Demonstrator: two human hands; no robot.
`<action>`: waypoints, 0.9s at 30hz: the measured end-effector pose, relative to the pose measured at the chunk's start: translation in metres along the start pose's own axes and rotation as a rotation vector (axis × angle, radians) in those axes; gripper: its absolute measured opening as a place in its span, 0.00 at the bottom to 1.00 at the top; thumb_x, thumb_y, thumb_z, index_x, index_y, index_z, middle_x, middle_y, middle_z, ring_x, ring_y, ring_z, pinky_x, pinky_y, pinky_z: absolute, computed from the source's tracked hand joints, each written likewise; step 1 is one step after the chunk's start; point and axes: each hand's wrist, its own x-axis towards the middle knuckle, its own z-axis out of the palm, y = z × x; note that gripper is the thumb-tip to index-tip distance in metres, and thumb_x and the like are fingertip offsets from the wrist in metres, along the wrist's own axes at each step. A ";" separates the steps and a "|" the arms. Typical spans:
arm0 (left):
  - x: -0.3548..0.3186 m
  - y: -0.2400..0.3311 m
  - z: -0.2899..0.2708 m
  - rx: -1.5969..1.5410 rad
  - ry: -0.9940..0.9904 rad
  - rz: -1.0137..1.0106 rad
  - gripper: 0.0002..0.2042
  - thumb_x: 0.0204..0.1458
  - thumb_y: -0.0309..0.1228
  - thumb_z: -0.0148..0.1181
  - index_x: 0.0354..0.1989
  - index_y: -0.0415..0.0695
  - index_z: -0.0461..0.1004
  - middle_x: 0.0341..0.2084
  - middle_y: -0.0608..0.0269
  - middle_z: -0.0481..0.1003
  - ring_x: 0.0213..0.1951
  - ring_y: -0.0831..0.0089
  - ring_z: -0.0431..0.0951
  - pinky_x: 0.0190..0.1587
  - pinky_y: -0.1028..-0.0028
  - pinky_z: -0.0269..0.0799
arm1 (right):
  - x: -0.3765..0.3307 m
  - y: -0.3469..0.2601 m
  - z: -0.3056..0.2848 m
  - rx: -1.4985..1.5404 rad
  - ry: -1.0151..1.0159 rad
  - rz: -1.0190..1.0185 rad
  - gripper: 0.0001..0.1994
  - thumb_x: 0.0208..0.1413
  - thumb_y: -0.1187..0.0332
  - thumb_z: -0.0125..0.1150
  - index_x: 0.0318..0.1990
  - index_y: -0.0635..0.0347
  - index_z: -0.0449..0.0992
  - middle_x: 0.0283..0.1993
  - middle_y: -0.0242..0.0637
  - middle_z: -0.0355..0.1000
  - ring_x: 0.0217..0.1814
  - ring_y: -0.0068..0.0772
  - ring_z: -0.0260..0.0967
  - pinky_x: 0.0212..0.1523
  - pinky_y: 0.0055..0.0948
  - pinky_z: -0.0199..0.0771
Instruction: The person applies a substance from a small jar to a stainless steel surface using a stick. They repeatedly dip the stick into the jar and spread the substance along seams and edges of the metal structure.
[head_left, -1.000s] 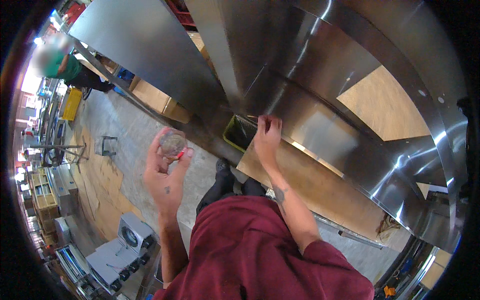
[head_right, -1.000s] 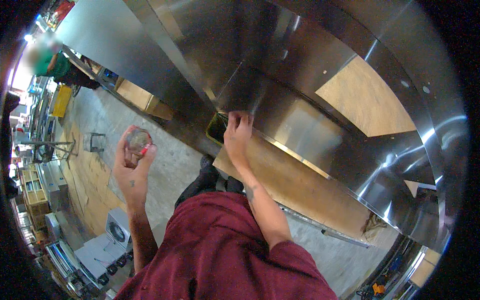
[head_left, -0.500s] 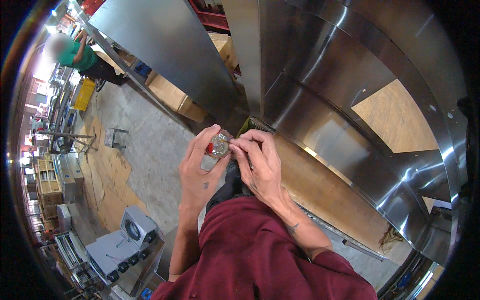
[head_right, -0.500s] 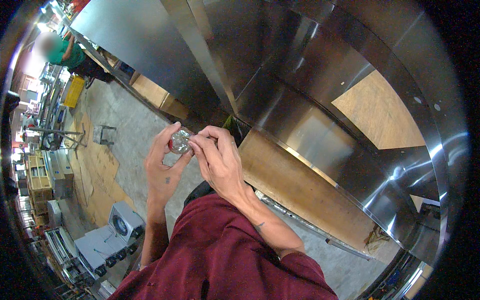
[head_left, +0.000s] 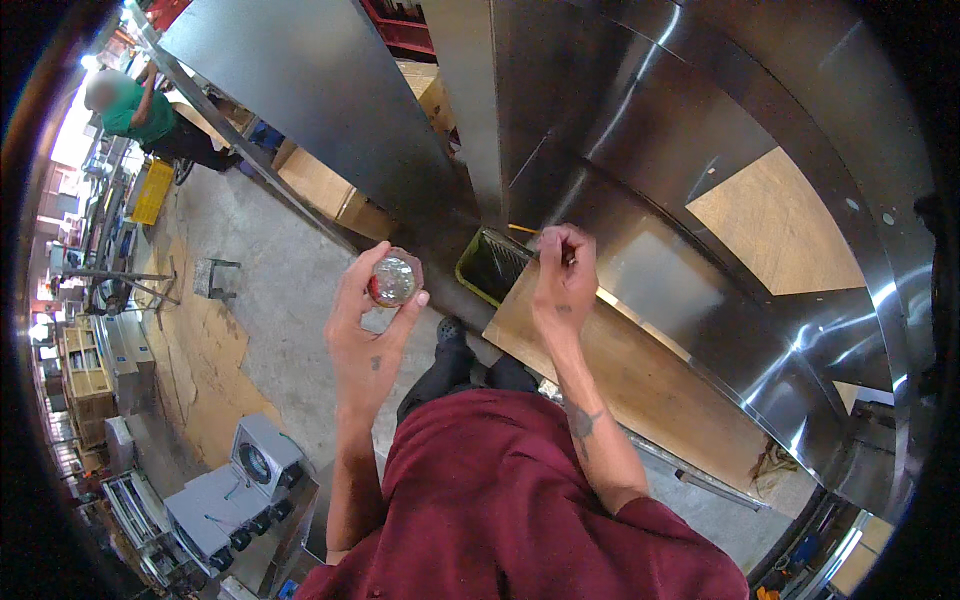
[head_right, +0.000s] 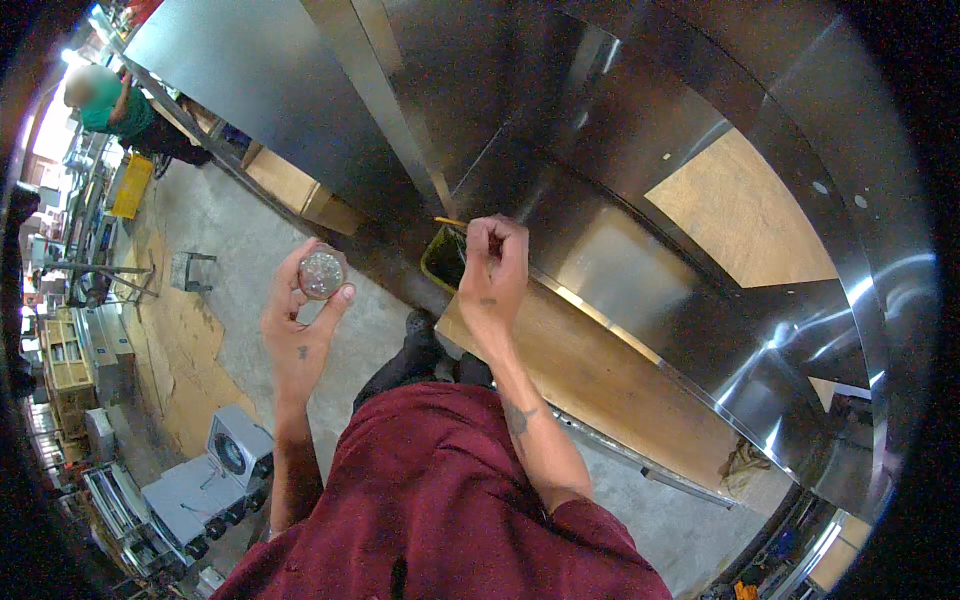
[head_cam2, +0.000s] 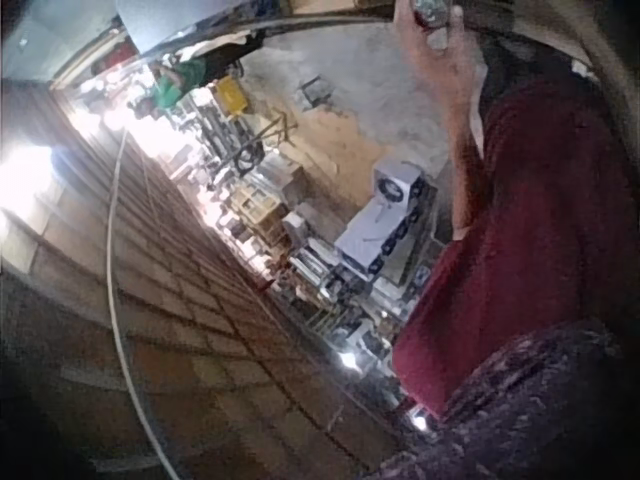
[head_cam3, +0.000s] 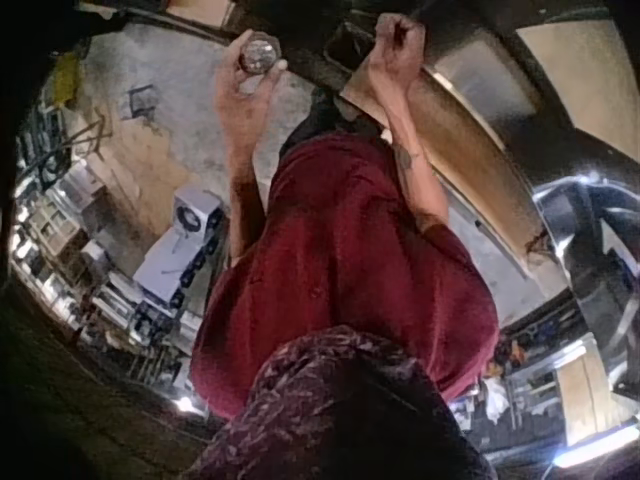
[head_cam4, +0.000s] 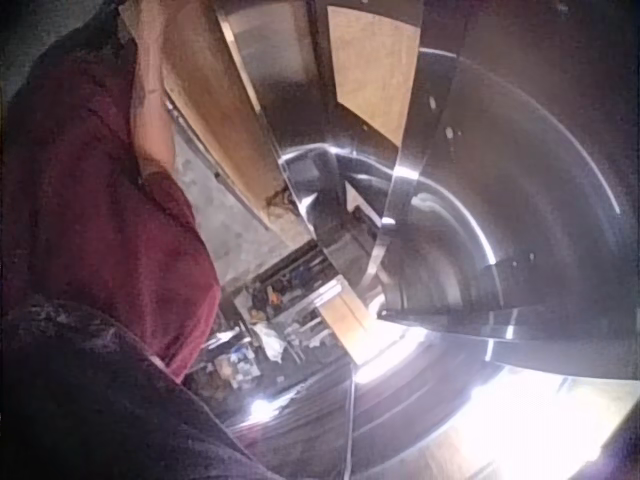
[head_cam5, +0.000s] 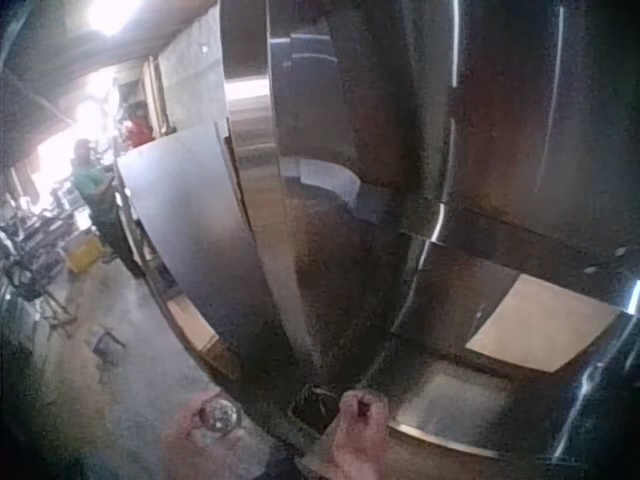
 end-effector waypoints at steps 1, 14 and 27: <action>0.001 -0.002 -0.001 -0.014 0.006 -0.006 0.30 0.57 0.18 0.78 0.70 0.42 0.78 0.62 0.57 0.82 0.58 0.68 0.84 0.58 0.68 0.82 | 0.008 0.019 -0.002 -0.108 -0.003 -0.040 0.08 0.74 0.69 0.66 0.49 0.65 0.79 0.49 0.45 0.77 0.49 0.41 0.76 0.55 0.38 0.76; -0.004 -0.003 -0.015 -0.006 0.000 -0.030 0.32 0.61 0.19 0.76 0.75 0.42 0.74 0.54 0.61 0.84 0.51 0.76 0.84 0.55 0.73 0.80 | 0.039 0.179 0.008 -0.438 -0.097 -0.253 0.06 0.71 0.71 0.66 0.47 0.66 0.79 0.46 0.53 0.77 0.49 0.57 0.75 0.50 0.53 0.78; -0.002 -0.009 -0.020 -0.027 0.017 -0.052 0.32 0.62 0.18 0.75 0.75 0.41 0.73 0.55 0.60 0.84 0.53 0.75 0.84 0.57 0.72 0.81 | 0.035 0.183 0.013 -0.446 -0.137 -0.291 0.06 0.72 0.73 0.63 0.50 0.66 0.76 0.48 0.56 0.74 0.54 0.65 0.74 0.51 0.58 0.78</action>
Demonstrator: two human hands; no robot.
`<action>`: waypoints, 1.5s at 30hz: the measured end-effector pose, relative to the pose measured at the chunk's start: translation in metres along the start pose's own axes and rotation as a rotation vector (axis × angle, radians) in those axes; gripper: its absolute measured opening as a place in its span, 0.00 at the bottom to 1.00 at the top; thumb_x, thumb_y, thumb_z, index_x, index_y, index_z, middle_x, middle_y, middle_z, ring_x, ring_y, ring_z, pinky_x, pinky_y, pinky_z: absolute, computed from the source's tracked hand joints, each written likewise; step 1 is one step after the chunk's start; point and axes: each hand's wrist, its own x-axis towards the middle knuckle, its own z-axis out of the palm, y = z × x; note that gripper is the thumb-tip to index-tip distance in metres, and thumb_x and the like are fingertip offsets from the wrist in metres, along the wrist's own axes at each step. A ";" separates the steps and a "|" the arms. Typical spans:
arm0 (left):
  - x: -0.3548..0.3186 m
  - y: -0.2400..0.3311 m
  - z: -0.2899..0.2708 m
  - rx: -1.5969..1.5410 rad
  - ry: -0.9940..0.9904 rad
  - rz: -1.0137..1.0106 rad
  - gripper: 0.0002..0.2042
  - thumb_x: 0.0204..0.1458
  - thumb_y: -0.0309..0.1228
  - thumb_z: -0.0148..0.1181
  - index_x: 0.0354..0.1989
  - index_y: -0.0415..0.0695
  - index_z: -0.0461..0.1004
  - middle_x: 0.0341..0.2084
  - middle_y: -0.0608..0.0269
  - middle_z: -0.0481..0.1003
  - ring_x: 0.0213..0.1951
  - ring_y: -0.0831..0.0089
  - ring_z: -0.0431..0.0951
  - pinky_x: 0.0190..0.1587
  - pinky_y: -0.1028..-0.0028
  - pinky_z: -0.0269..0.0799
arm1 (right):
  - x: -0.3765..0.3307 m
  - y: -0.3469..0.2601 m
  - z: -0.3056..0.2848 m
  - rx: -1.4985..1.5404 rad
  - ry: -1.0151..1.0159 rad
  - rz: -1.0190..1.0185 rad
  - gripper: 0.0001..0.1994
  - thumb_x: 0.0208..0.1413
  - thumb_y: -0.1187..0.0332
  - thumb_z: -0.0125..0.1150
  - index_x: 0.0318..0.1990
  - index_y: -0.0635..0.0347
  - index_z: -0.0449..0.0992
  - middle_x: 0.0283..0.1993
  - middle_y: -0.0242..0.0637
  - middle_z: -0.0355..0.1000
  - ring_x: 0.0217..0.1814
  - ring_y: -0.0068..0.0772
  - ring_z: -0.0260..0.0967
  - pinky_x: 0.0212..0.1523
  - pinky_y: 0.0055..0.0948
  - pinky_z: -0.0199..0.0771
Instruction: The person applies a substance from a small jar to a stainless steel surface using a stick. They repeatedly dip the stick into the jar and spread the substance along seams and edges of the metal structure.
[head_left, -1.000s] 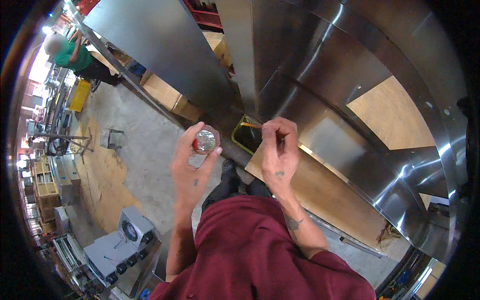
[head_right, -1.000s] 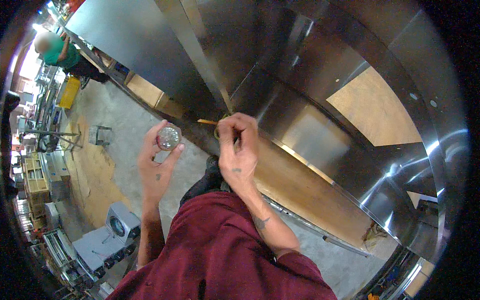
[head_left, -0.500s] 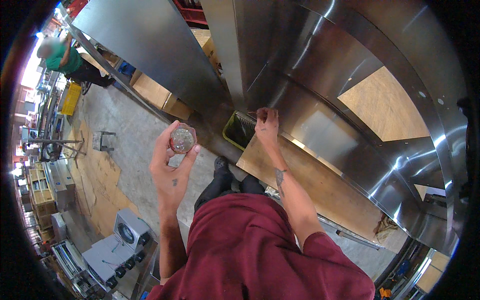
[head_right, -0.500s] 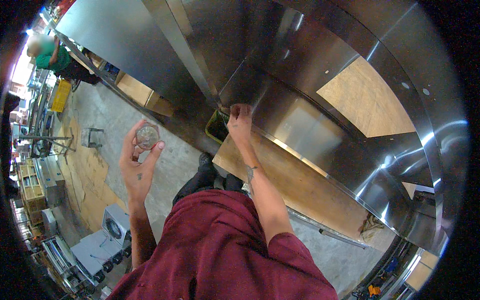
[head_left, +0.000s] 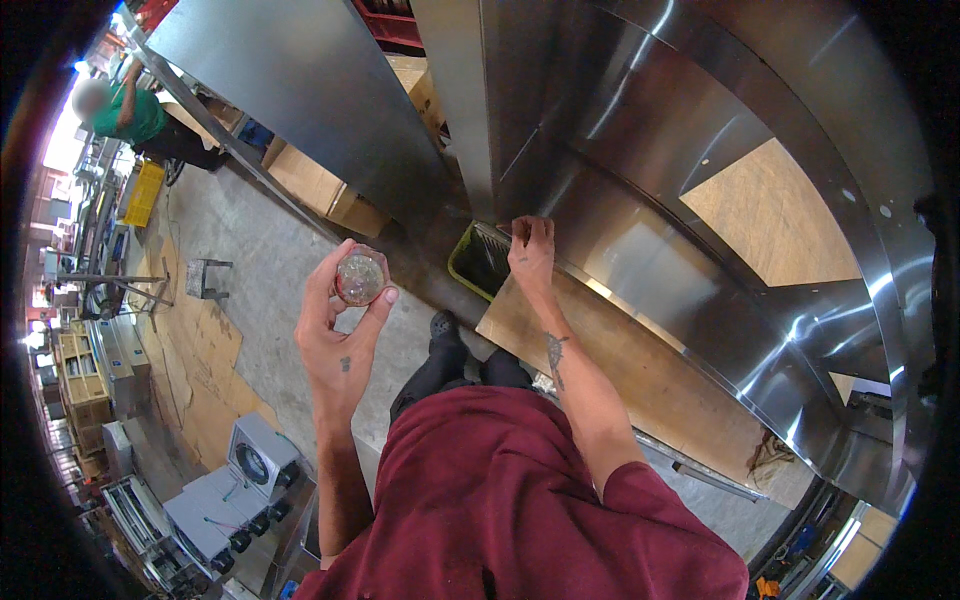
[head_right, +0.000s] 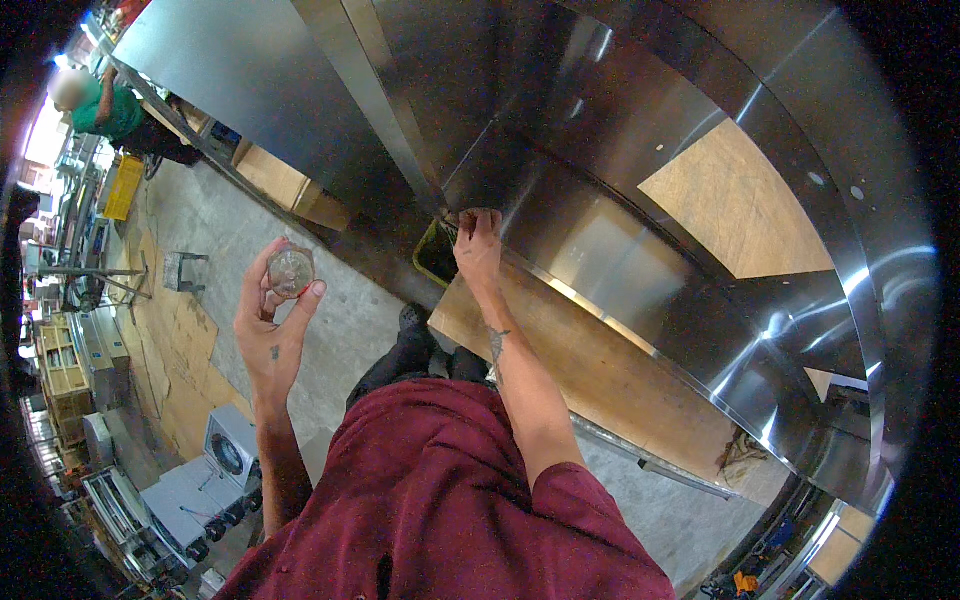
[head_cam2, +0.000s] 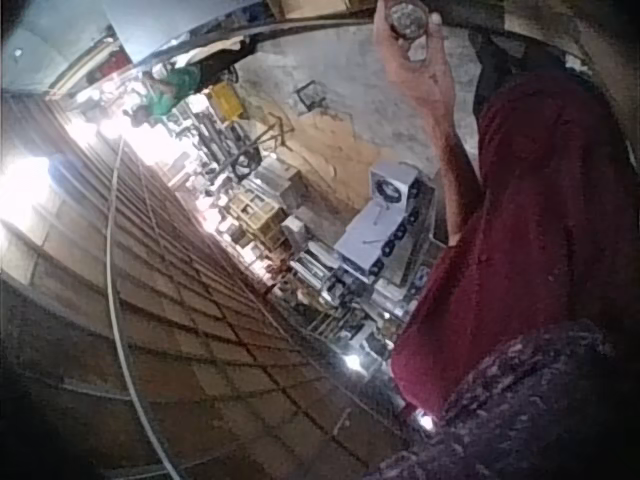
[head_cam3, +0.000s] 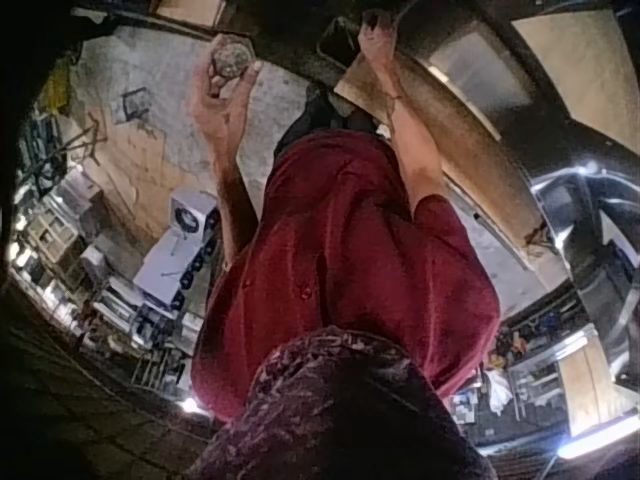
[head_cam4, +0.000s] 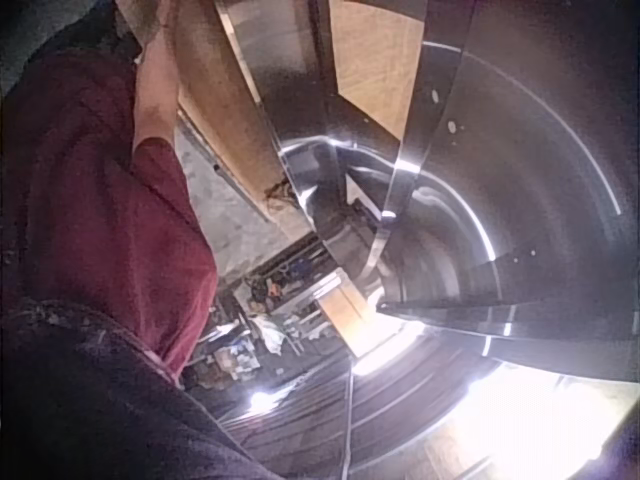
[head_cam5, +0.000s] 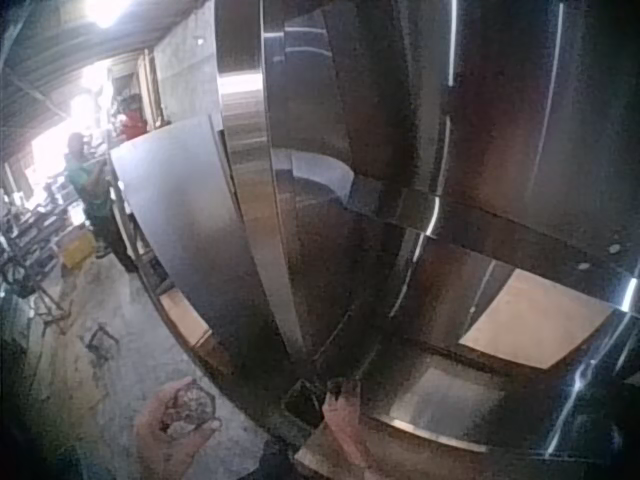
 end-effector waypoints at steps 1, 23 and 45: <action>0.000 -0.001 0.000 0.002 0.002 0.002 0.32 0.62 0.18 0.75 0.75 0.41 0.73 0.55 0.60 0.84 0.53 0.75 0.84 0.57 0.72 0.81 | 0.000 0.006 0.001 -0.039 -0.016 -0.043 0.06 0.71 0.74 0.63 0.49 0.66 0.76 0.48 0.55 0.74 0.54 0.65 0.74 0.51 0.57 0.78; 0.002 0.005 -0.001 0.004 0.003 0.005 0.33 0.62 0.19 0.76 0.76 0.42 0.73 0.55 0.61 0.84 0.52 0.76 0.84 0.56 0.72 0.81 | -0.001 0.017 0.008 -0.248 -0.051 -0.169 0.07 0.65 0.80 0.62 0.48 0.67 0.79 0.49 0.51 0.74 0.54 0.54 0.73 0.49 0.48 0.80; -0.001 0.010 -0.004 -0.015 0.014 0.009 0.31 0.60 0.20 0.77 0.73 0.40 0.76 0.60 0.56 0.82 0.57 0.70 0.85 0.57 0.70 0.84 | 0.000 0.015 0.002 -0.407 -0.042 -0.331 0.12 0.62 0.80 0.63 0.52 0.62 0.82 0.52 0.44 0.77 0.54 0.52 0.73 0.51 0.48 0.81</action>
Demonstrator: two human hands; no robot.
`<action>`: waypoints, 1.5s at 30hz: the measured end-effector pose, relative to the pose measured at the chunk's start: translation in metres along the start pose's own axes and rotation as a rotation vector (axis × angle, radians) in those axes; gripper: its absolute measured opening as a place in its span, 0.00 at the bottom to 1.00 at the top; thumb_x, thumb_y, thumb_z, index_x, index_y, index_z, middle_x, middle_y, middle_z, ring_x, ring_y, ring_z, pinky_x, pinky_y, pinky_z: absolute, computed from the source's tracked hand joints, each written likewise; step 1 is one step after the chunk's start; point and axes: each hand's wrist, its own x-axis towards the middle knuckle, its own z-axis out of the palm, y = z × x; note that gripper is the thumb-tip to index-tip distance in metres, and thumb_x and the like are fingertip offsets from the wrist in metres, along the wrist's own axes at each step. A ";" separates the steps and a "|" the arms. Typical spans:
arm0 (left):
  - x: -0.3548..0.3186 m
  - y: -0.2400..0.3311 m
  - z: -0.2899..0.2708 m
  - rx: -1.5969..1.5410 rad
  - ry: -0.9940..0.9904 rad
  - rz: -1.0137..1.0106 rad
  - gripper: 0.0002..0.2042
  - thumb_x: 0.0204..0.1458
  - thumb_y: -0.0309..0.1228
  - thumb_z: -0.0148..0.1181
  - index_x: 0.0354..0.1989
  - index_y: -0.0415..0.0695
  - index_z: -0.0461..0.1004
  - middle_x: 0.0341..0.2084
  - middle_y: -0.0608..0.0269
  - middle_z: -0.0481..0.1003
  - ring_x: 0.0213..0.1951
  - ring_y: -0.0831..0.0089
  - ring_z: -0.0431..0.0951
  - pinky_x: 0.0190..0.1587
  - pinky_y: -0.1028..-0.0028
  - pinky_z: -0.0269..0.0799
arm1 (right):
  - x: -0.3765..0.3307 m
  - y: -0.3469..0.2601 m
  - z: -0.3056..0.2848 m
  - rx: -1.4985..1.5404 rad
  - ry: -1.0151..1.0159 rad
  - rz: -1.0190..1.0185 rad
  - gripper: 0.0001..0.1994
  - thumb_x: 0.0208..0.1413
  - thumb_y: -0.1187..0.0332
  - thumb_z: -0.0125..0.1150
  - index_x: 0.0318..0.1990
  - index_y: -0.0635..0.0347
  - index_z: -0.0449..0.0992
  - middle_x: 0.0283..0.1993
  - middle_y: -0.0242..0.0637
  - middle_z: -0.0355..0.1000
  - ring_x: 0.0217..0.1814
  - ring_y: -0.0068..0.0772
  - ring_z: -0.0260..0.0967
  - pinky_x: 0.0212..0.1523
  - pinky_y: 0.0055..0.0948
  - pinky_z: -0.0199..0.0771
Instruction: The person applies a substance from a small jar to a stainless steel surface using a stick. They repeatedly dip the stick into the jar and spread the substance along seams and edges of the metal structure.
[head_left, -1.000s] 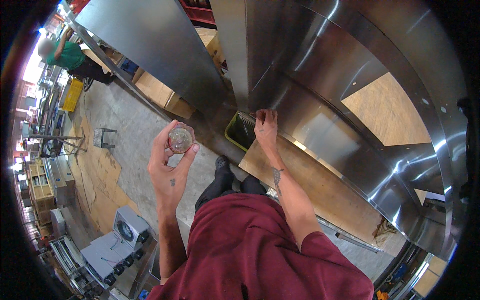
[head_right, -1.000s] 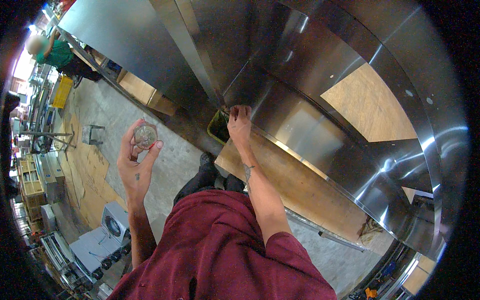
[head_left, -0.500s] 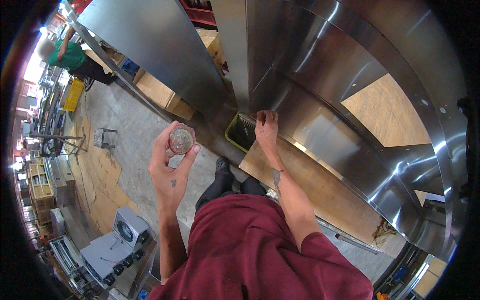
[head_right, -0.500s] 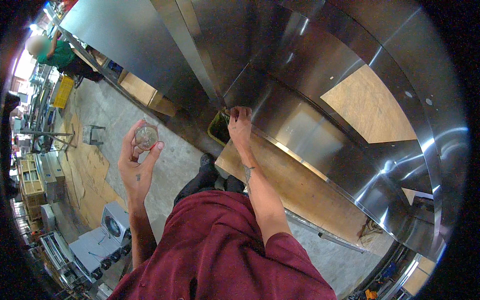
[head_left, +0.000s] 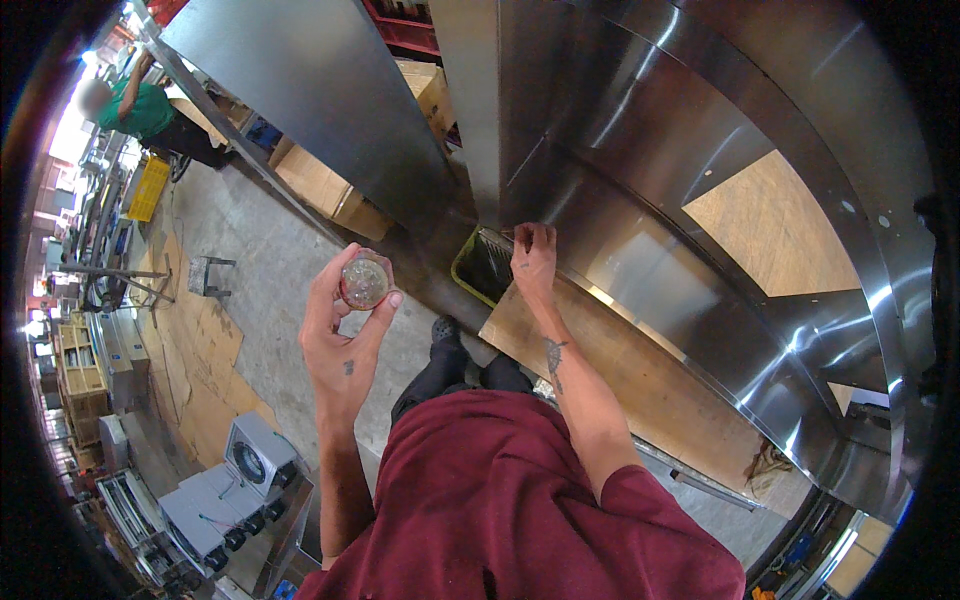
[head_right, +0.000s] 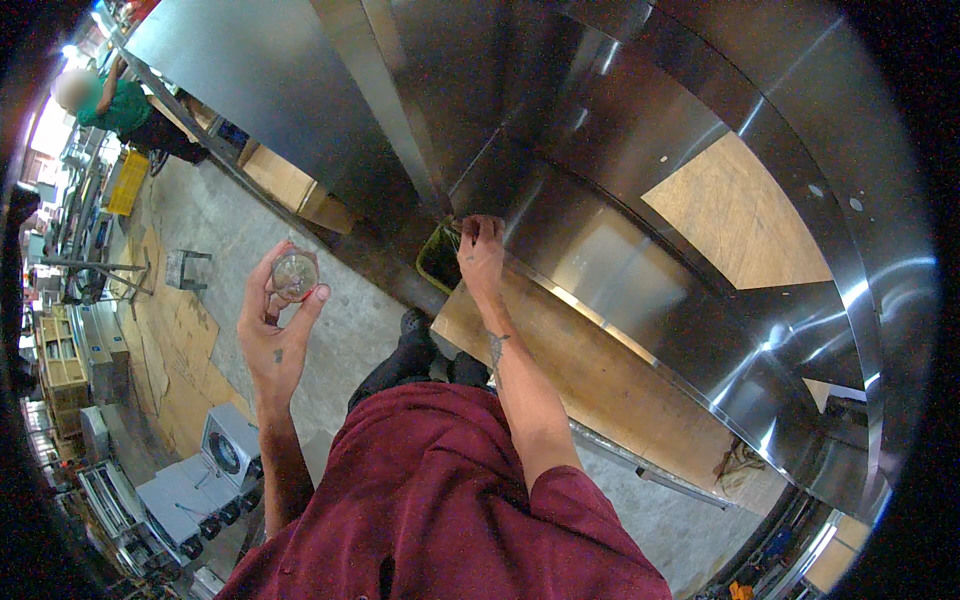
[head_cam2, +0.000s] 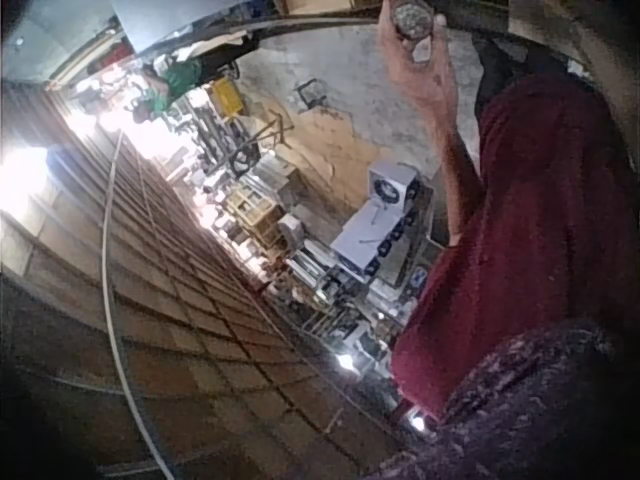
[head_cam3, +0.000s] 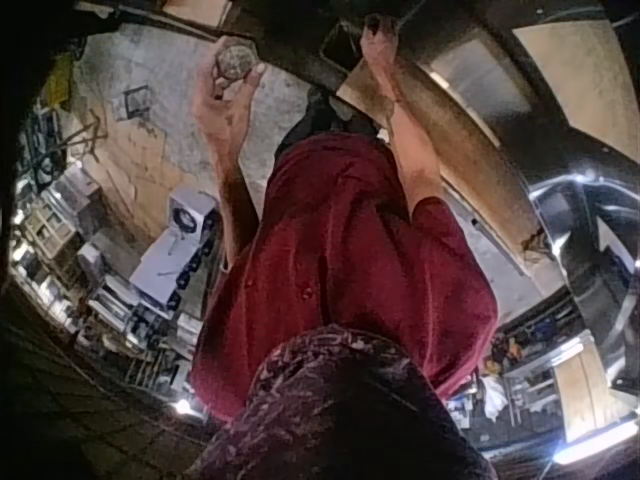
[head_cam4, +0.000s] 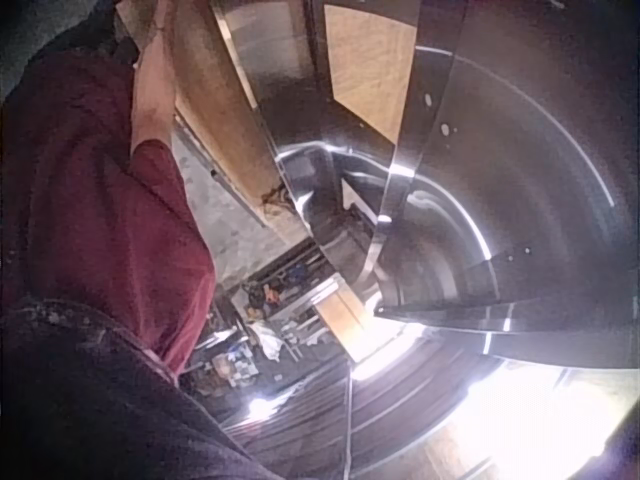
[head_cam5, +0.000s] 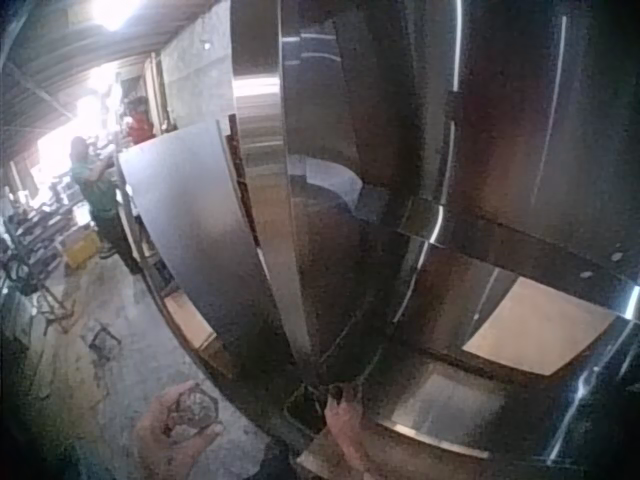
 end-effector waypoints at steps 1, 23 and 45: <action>0.000 0.001 -0.001 -0.012 -0.001 -0.010 0.30 0.59 0.19 0.78 0.72 0.39 0.77 0.62 0.54 0.81 0.59 0.68 0.85 0.57 0.69 0.85 | 0.001 -0.002 -0.002 -0.007 -0.004 0.002 0.11 0.63 0.80 0.63 0.51 0.62 0.82 0.51 0.45 0.77 0.54 0.53 0.73 0.51 0.48 0.81; -0.005 -0.002 -0.005 0.052 -0.012 0.030 0.33 0.62 0.18 0.75 0.76 0.40 0.72 0.56 0.59 0.84 0.53 0.74 0.84 0.56 0.72 0.82 | -0.002 -0.001 0.006 0.301 0.054 0.280 0.06 0.71 0.71 0.66 0.47 0.64 0.80 0.49 0.54 0.76 0.51 0.62 0.78 0.50 0.56 0.79; 0.063 -0.058 -0.010 -0.113 -0.405 0.032 0.31 0.60 0.19 0.77 0.73 0.38 0.75 0.65 0.56 0.75 0.60 0.69 0.83 0.61 0.68 0.85 | 0.011 -0.207 -0.152 0.604 0.250 0.782 0.08 0.77 0.67 0.66 0.52 0.64 0.81 0.50 0.36 0.78 0.48 0.29 0.74 0.54 0.31 0.75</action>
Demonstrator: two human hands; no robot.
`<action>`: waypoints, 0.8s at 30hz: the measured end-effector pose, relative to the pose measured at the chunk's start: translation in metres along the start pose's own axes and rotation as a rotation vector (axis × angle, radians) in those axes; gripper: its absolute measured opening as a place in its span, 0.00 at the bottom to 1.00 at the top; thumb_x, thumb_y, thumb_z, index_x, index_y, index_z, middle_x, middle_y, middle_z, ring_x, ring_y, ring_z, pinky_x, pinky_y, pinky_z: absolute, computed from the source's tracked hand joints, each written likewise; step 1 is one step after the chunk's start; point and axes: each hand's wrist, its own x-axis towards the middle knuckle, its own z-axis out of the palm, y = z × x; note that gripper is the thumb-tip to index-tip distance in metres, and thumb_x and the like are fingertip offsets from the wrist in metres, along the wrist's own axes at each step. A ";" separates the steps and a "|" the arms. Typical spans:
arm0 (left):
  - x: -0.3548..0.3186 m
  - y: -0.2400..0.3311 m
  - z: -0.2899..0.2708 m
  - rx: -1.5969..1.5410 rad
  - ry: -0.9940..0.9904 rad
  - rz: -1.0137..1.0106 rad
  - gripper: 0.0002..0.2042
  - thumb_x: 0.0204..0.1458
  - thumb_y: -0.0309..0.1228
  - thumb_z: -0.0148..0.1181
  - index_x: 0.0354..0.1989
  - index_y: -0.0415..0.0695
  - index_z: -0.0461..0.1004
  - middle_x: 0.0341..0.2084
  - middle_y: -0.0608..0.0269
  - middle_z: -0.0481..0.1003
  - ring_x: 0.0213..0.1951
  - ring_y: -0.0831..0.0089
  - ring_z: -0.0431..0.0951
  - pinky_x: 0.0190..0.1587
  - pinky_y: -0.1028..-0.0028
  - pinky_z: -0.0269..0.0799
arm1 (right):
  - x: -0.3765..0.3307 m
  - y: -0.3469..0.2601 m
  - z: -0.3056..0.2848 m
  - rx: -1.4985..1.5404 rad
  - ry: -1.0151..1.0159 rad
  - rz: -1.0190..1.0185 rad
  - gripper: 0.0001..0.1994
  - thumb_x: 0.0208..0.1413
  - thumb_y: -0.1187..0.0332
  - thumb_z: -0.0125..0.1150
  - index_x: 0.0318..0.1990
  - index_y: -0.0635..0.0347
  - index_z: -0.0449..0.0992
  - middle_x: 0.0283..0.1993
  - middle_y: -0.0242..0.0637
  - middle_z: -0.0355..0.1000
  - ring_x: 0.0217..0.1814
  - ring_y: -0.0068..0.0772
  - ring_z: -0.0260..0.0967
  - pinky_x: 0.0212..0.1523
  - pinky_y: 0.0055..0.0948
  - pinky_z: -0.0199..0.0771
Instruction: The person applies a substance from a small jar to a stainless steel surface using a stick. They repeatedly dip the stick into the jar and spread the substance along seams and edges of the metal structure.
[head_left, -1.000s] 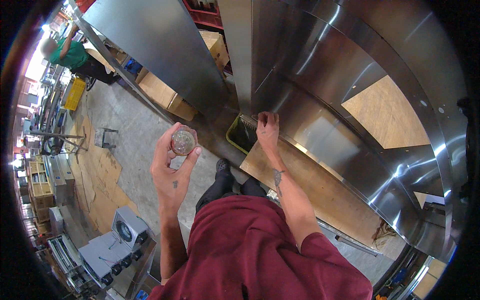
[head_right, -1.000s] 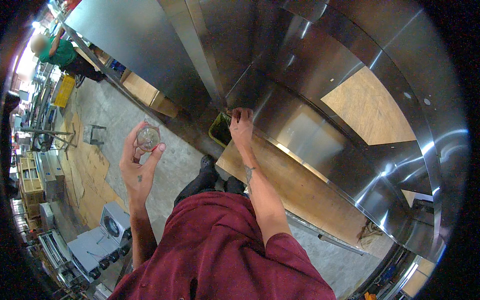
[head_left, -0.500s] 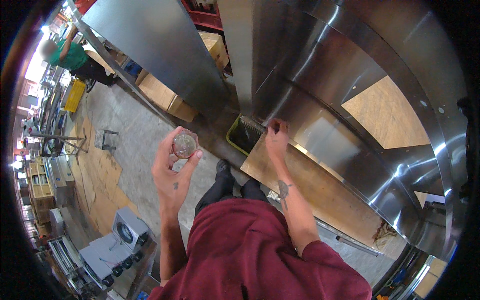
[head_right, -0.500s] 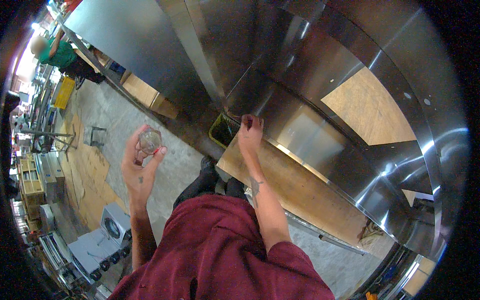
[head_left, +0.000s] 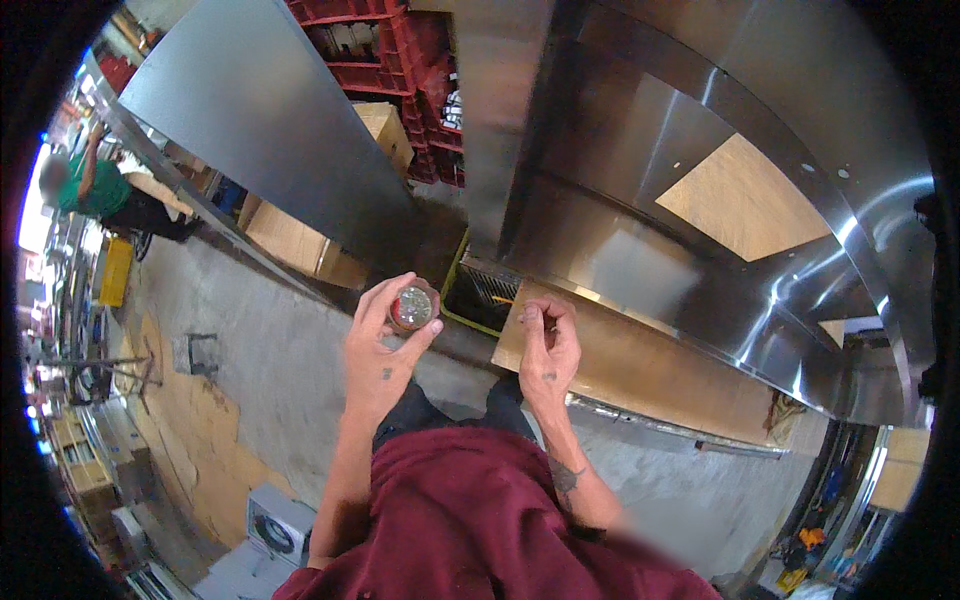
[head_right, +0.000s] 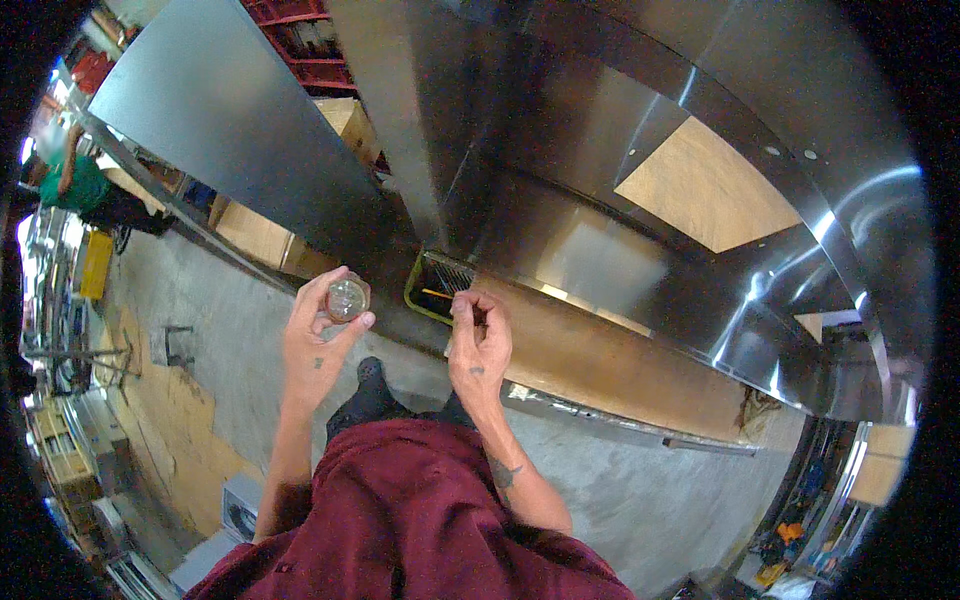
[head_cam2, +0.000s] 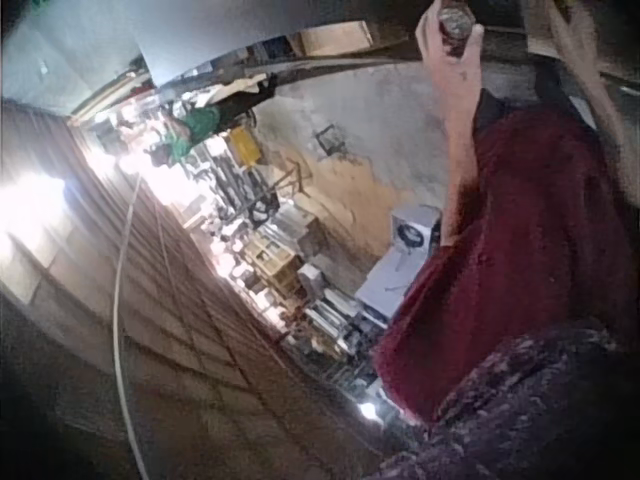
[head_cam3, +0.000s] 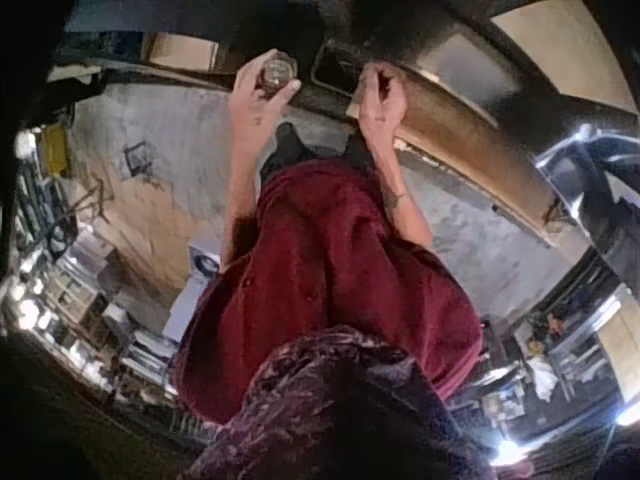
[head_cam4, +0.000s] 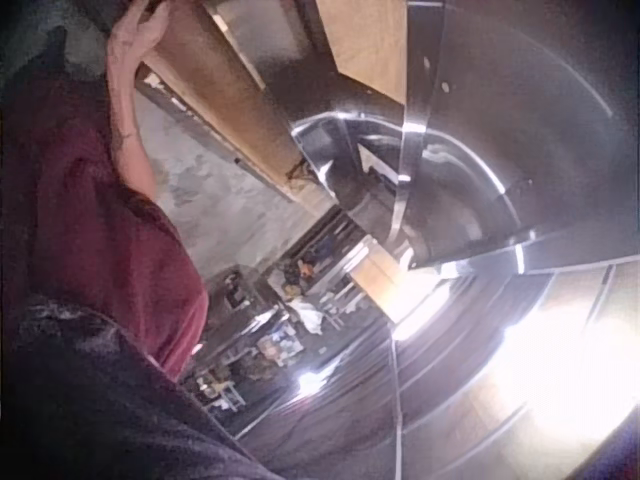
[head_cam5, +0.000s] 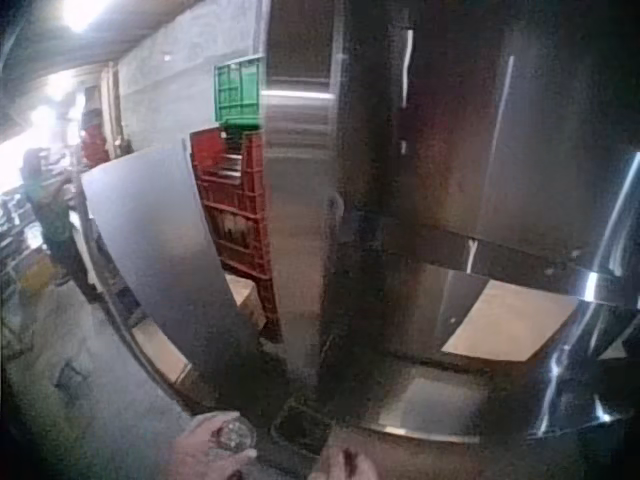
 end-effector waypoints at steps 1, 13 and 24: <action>0.006 -0.009 -0.009 0.007 -0.032 0.033 0.31 0.60 0.19 0.77 0.73 0.37 0.75 0.66 0.56 0.74 0.60 0.68 0.83 0.61 0.68 0.85 | -0.008 -0.010 0.013 -0.022 -0.001 -0.017 0.07 0.76 0.69 0.66 0.52 0.64 0.80 0.53 0.39 0.77 0.49 0.33 0.74 0.56 0.34 0.75; 0.062 -0.095 -0.148 -0.083 -0.277 0.165 0.33 0.54 0.18 0.77 0.71 0.48 0.79 0.65 0.53 0.78 0.62 0.57 0.83 0.60 0.64 0.84 | -0.074 -0.064 0.209 -0.355 0.047 -0.435 0.11 0.65 0.80 0.75 0.52 0.64 0.85 0.54 0.42 0.73 0.45 0.33 0.77 0.43 0.33 0.81; 0.076 -0.160 -0.113 -0.127 -0.360 0.214 0.32 0.52 0.18 0.77 0.69 0.47 0.81 0.65 0.52 0.79 0.63 0.55 0.83 0.63 0.60 0.82 | -0.087 -0.005 0.209 -0.465 0.143 -0.361 0.12 0.63 0.81 0.76 0.52 0.62 0.85 0.52 0.42 0.72 0.49 0.41 0.74 0.46 0.36 0.78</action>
